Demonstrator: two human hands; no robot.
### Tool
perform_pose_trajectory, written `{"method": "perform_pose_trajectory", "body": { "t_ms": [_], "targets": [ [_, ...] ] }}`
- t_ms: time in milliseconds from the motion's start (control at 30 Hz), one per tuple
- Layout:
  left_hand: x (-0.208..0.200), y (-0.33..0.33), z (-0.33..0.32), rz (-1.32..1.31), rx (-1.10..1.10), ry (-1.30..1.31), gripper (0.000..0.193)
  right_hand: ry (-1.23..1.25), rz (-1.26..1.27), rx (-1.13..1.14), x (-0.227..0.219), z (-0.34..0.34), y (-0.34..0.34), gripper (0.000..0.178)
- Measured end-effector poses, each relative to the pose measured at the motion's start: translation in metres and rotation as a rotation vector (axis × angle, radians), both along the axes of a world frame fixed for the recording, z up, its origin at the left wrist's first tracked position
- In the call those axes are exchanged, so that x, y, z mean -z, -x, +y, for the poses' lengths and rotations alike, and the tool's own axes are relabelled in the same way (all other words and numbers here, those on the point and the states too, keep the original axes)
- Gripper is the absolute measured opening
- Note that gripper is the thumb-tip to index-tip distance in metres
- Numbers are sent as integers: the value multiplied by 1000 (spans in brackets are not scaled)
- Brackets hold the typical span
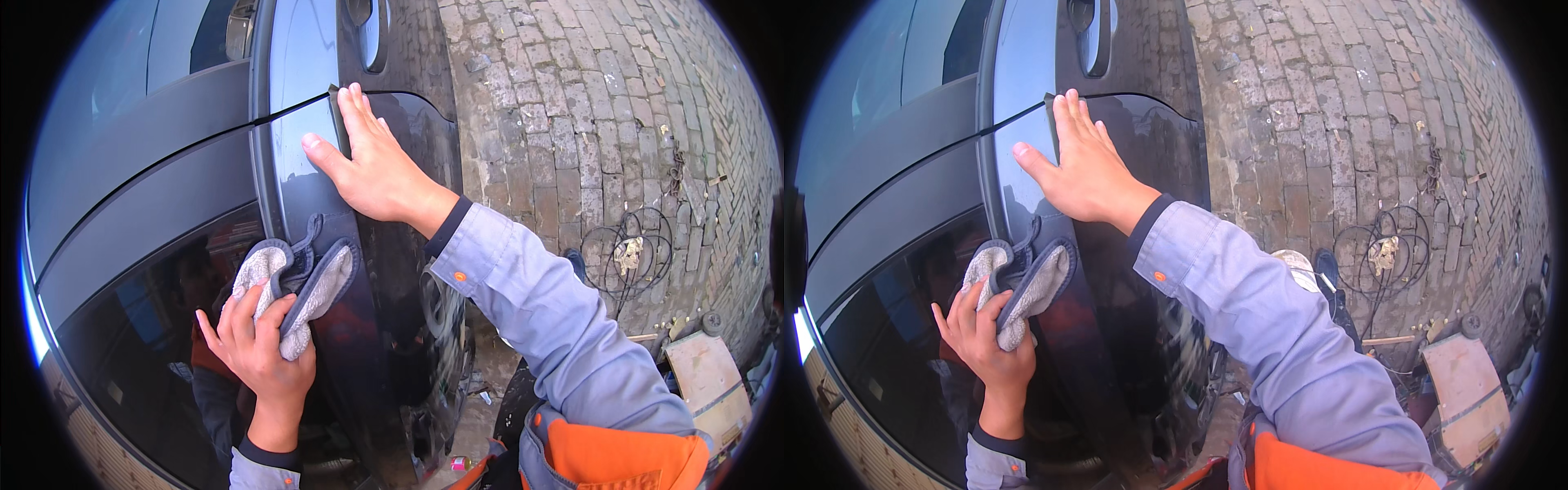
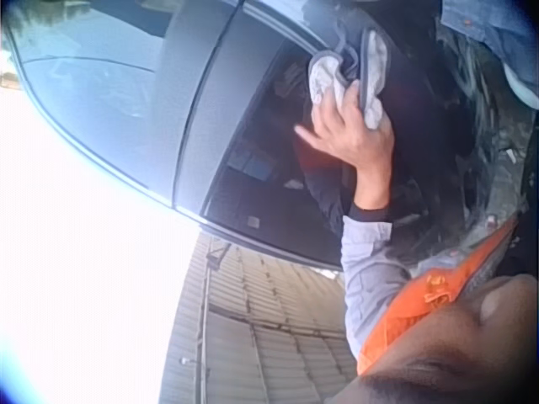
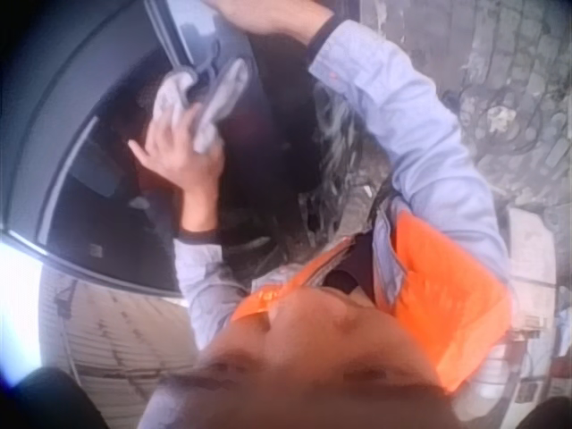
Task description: The person sands the side panel of a black car using a sanding block and wipes the surface with a cloth. They repeatedly rub the panel and occasionally dip the sanding block into a bucket of water.
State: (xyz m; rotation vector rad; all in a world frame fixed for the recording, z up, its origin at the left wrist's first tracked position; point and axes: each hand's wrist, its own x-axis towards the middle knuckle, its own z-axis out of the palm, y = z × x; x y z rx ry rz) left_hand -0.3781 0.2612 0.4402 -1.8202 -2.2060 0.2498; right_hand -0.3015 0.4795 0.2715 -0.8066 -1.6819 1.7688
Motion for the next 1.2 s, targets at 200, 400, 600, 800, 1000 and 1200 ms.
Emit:
{"method": "perform_pose_trajectory", "body": {
  "t_ms": [200,400,600,800,1000,1200],
  "targets": [
    [-2,-1,1,-7,-19,12,35,-31,-27,-77,-4,-26,-14,107],
    [1,0,0,-4,-4,-4,36,49,32,14,1,0,3,107],
    [2,0,0,0,-8,-30,30,65,14,-54,-13,-35,-20,106],
    [3,0,1,4,0,-34,32,89,83,23,-4,-15,-9,108],
    [5,1,-1,11,6,-37,33,-18,45,41,14,-6,9,111],
    [4,0,0,28,19,-35,31,4,-1,-24,-3,-72,-28,107]
  ]
}}
